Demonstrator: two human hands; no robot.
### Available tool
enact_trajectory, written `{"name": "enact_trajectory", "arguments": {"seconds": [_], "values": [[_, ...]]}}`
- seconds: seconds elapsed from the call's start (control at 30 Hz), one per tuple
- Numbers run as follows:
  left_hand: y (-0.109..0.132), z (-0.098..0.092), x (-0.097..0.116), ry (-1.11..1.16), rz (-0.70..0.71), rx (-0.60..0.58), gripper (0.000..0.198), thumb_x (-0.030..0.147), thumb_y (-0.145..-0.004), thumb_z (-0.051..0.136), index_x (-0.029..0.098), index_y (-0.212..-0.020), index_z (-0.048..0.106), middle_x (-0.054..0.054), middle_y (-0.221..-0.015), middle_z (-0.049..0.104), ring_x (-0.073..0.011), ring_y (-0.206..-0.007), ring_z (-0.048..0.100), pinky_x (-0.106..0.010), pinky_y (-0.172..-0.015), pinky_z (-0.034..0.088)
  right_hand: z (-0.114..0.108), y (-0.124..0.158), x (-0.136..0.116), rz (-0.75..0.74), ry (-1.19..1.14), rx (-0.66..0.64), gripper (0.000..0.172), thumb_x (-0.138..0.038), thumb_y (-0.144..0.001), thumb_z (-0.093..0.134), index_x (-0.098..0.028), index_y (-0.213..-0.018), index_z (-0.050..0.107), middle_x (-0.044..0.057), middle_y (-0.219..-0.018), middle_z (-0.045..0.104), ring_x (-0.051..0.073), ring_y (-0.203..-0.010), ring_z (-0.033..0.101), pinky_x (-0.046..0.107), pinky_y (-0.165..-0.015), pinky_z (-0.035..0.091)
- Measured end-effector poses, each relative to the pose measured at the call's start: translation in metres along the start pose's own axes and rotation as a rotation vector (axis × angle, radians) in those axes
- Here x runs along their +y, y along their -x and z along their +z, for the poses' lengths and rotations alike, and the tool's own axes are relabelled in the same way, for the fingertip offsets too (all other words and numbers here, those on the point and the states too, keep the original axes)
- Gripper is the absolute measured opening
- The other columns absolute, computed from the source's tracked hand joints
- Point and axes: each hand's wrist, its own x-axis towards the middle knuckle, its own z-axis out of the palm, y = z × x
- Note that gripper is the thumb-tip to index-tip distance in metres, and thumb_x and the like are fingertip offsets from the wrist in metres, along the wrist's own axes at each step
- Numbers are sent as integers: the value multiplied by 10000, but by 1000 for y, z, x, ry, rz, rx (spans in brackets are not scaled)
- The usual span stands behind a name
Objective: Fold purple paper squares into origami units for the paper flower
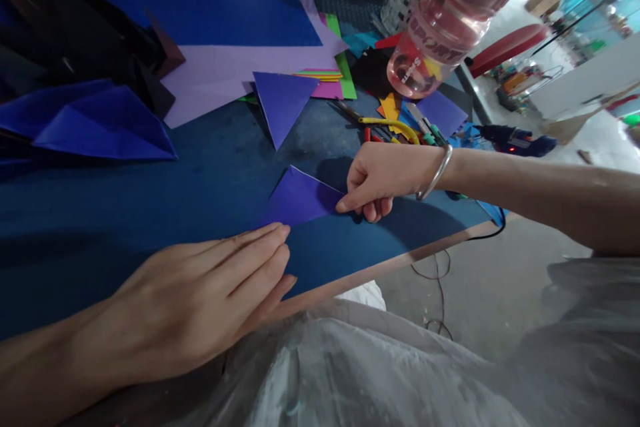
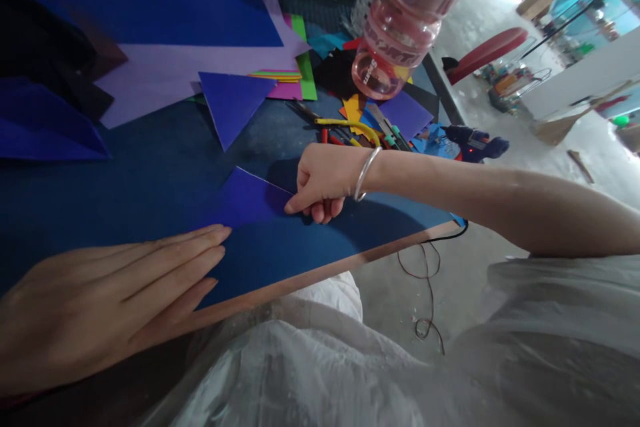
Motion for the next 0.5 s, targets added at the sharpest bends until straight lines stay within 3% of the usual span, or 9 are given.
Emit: {"name": "enact_trajectory", "arguments": {"seconds": [0.2,0.37,0.5], "values": [[-2,0,-2,26,-16,20,218,163,-1077,514,127,-1054,727,-65,-1053,835,-175,-965,807,-250,-895,669,-2,7,7,53,-19,48,433,-269,-946,789,-207,-533,675,3,-549,714,102,-516,673,182,-513,558],[-1,-1,-4,68,-32,16,206,159,-1052,544,146,-1037,749,-64,-1040,838,-176,-923,806,-239,-855,662,-7,7,19,78,-98,5,418,-428,-782,944,-175,-573,685,5,-574,727,101,-537,682,177,-525,574],[-3,-1,-5,72,-29,37,197,163,-1056,553,153,-1016,745,-45,-1009,837,-162,-907,807,-217,-849,651,-12,7,33,67,-133,2,437,-500,-734,964,-195,-587,690,29,-612,747,122,-565,694,209,-543,579]]}}
